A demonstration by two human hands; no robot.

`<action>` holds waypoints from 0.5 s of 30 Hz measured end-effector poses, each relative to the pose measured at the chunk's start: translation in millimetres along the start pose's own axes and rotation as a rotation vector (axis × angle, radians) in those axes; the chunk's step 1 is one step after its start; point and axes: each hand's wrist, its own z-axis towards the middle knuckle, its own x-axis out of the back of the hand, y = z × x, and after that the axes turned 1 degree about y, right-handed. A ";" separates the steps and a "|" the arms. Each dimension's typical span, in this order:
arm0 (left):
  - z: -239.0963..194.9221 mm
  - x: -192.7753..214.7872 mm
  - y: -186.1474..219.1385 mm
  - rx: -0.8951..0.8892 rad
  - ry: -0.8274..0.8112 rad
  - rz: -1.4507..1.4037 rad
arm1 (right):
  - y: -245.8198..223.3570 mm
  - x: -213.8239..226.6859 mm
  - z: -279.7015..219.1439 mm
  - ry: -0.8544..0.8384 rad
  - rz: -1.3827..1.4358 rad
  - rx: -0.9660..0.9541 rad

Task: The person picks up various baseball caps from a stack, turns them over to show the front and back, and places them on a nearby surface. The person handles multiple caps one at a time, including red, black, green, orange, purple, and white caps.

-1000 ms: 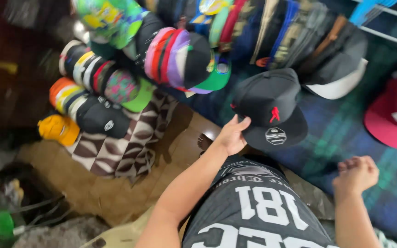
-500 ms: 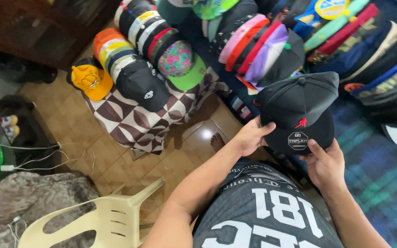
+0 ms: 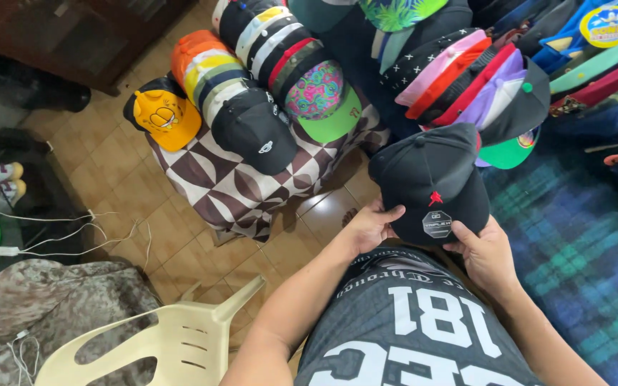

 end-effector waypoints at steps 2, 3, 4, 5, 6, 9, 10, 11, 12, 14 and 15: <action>9.8 22.8 -7.0 0.005 0.009 -0.027 | -0.4 -14.6 1.5 -0.014 0.019 -0.018; 14.5 33.9 -11.4 0.011 0.021 -0.054 | -0.6 -21.2 1.7 -0.028 0.039 -0.038; 9.1 31.2 -1.1 0.013 0.018 -0.055 | 1.0 -26.0 3.1 -0.025 0.037 -0.036; 3.7 28.6 9.3 0.006 0.025 -0.078 | 2.6 -30.6 4.7 -0.039 -0.004 -0.051; -2.7 25.9 19.1 -0.001 0.035 -0.103 | 4.1 -35.2 5.6 -0.053 -0.045 -0.068; -7.0 31.4 29.4 -0.011 0.041 -0.080 | 5.0 -49.0 7.4 -0.042 -0.048 -0.089; -9.3 30.5 33.0 -0.009 0.041 -0.082 | 3.6 -52.8 8.3 -0.040 -0.050 -0.091; -11.5 29.6 36.5 -0.011 0.042 -0.063 | 2.4 -56.4 9.2 -0.035 -0.006 -0.115; -14.8 28.9 38.6 -0.013 0.046 -0.046 | 1.5 -59.4 8.9 -0.029 0.037 -0.142; -14.9 29.9 38.3 -0.014 0.039 -0.012 | 6.8 -55.9 11.2 -0.013 0.058 -0.160; -15.2 30.0 37.8 -0.019 0.031 0.025 | 9.1 -53.9 12.1 -0.001 0.081 -0.175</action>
